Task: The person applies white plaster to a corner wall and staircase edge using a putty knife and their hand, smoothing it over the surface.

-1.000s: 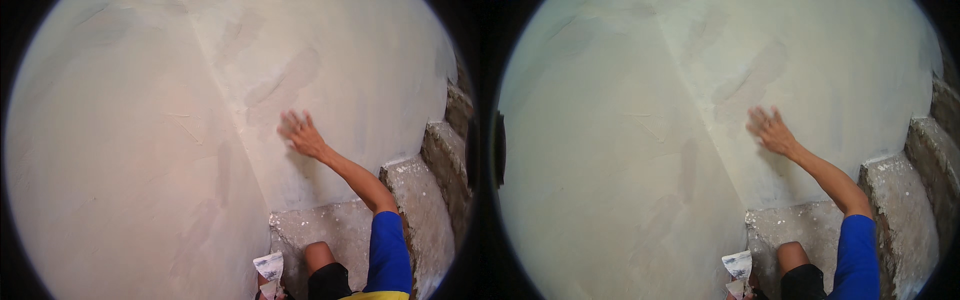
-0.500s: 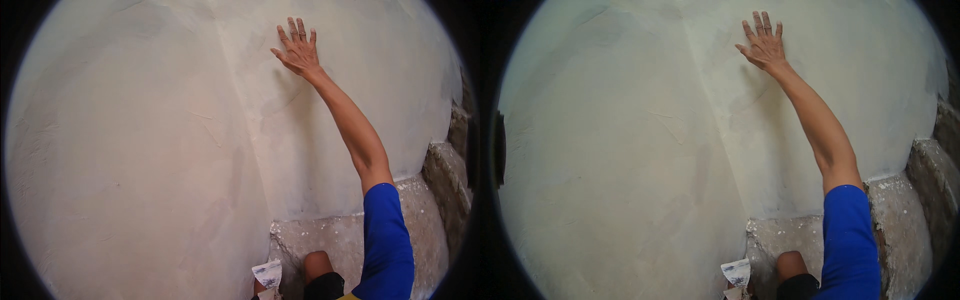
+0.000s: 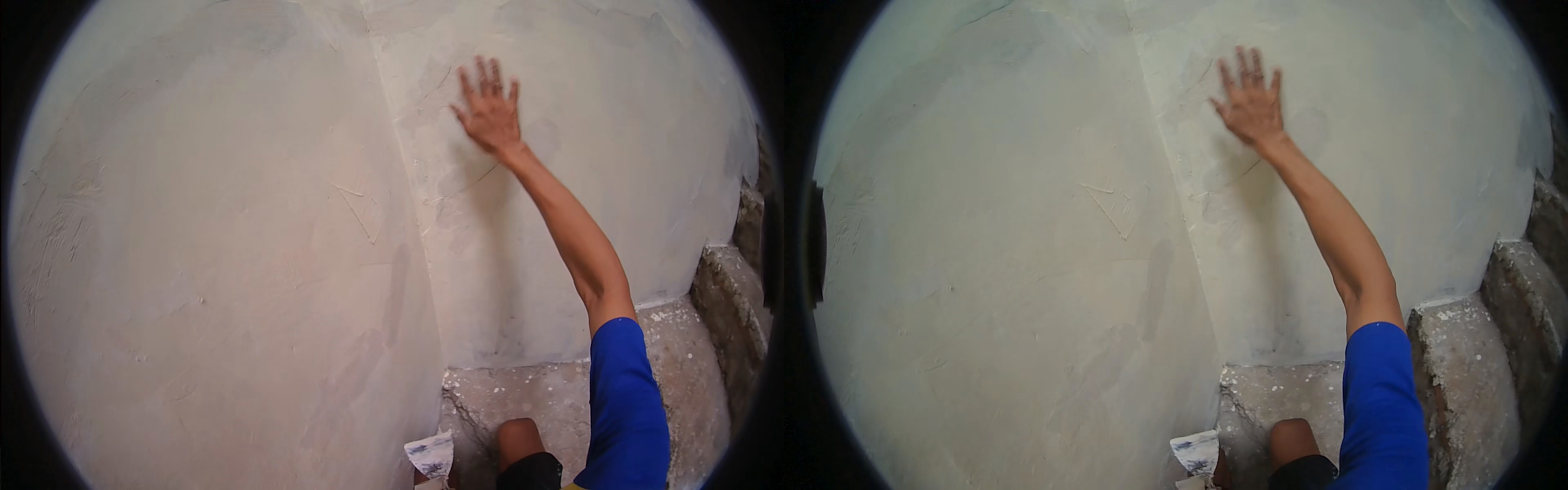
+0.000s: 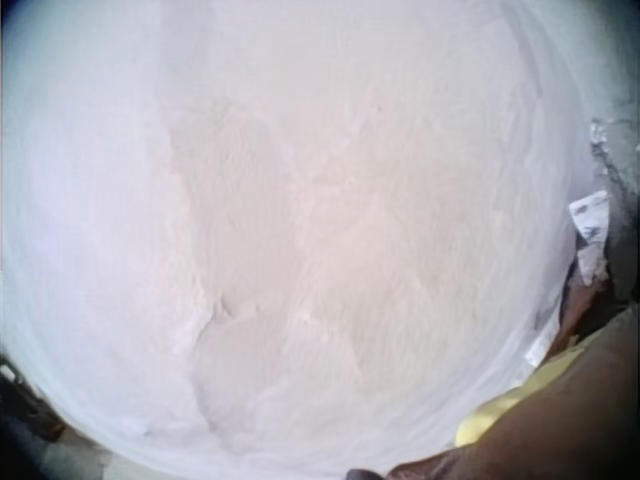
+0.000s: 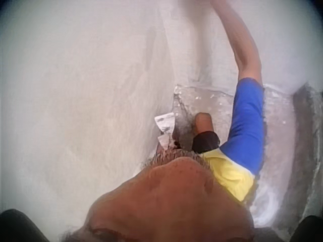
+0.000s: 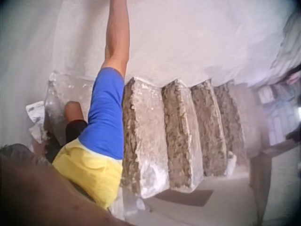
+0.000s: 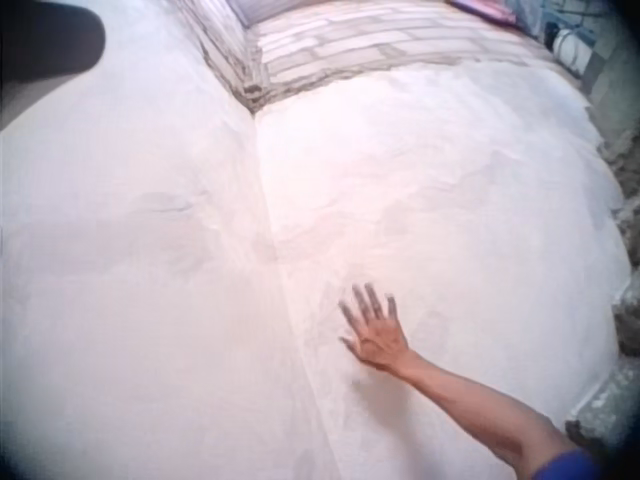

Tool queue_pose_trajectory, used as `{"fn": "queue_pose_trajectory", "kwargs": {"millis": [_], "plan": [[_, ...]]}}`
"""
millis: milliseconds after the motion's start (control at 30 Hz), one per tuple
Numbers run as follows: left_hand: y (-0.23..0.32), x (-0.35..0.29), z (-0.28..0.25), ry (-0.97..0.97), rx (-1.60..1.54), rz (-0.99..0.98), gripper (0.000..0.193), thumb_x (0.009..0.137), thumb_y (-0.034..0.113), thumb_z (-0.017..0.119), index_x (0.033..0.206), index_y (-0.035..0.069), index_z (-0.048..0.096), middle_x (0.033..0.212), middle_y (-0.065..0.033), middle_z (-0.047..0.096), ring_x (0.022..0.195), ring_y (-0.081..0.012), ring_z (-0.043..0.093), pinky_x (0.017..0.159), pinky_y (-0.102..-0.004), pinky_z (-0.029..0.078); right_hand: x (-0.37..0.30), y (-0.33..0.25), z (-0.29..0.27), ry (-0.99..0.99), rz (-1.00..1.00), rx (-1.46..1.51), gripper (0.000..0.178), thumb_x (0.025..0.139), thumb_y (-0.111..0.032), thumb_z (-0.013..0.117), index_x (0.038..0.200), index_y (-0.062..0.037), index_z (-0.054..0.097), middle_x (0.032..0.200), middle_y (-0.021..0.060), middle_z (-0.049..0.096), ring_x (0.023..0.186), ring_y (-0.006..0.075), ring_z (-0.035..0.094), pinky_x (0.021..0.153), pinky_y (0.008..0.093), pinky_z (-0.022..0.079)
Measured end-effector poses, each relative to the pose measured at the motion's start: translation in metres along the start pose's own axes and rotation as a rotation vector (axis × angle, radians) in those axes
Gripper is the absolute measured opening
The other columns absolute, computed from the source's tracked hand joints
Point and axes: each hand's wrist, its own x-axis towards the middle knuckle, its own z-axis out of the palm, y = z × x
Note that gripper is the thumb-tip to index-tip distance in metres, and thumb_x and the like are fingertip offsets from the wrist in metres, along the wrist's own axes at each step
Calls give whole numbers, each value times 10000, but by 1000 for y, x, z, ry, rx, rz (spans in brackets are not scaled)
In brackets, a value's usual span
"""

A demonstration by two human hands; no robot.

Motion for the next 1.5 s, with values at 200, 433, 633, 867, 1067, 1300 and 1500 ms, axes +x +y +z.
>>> {"fn": "queue_pose_trajectory", "kwargs": {"millis": [200, 433, 633, 867, 1067, 1300, 1500], "plan": [[-3, 2, -2, 2, -1, -5, 362, 901, 136, 633, 1248, 57, 568, 1010, -79, 687, 770, -161, 642, 639, -299, 519, -13, -20, 4, -34, -130, 68, 682, 917, -610, 497, 1452, -190, 448, 1624, 118, 132, 1502, 312, 61, 1143, 645, 86], [1, -1, -1, 10, -3, -9, 369, 892, 134, 647, 1243, 50, 568, 1007, -79, 690, 754, -152, 638, 625, -287, 514, -8, -18, -4, 4, -60, 25, 656, 908, -550, 547, 1464, -221, 430, 1613, 126, 175, 1499, 315, 92, 1122, 662, 126], [3, -5, -2, 11, -7, -8, 376, 885, 132, 659, 1239, 45, 569, 1005, -79, 692, 740, -144, 635, 612, -276, 509, -10, -36, 6, -44, -72, 56, 661, 912, -536, 550, 1472, -212, 413, 1618, 118, 150, 1500, 317, 70, 1134, 654, 121], [3, -8, -4, 22, -6, 1, 384, 876, 130, 673, 1234, 39, 569, 1003, -79, 695, 723, -134, 632, 598, -264, 503, -32, -52, -3, -88, -218, 212, 652, 890, -476, 597, 1465, -221, 425, 1614, 118, 169, 1495, 325, 107, 1136, 653, 130], [6, -5, -4, 11, -4, 11, 391, 869, 128, 685, 1230, 33, 570, 1000, -79, 697, 709, -126, 629, 585, -254, 498, -14, -38, 4, -4, -109, 123, 601, 914, -473, 566, 1447, -220, 453, 1612, 128, 174, 1494, 322, 109, 1146, 645, 115], [7, -20, -7, 44, -10, 21, 400, 860, 126, 698, 1225, 27, 570, 998, -79, 700, 693, -117, 626, 570, -242, 493, -10, -15, -21, -177, -42, 66, 624, 922, -480, 547, 1479, -244, 394, 1628, 101, 122, 1503, 308, 90, 1156, 622, 103], [10, -29, -6, 64, -28, 49, 407, 852, 125, 710, 1221, 21, 570, 995, -79, 702, 679, -109, 623, 558, -232, 488, -28, -11, -29, -115, -116, 41, 600, 906, -485, 569, 1443, -246, 444, 1623, 96, 153, 1499, 302, 112, 1157, 613, 127]]}}
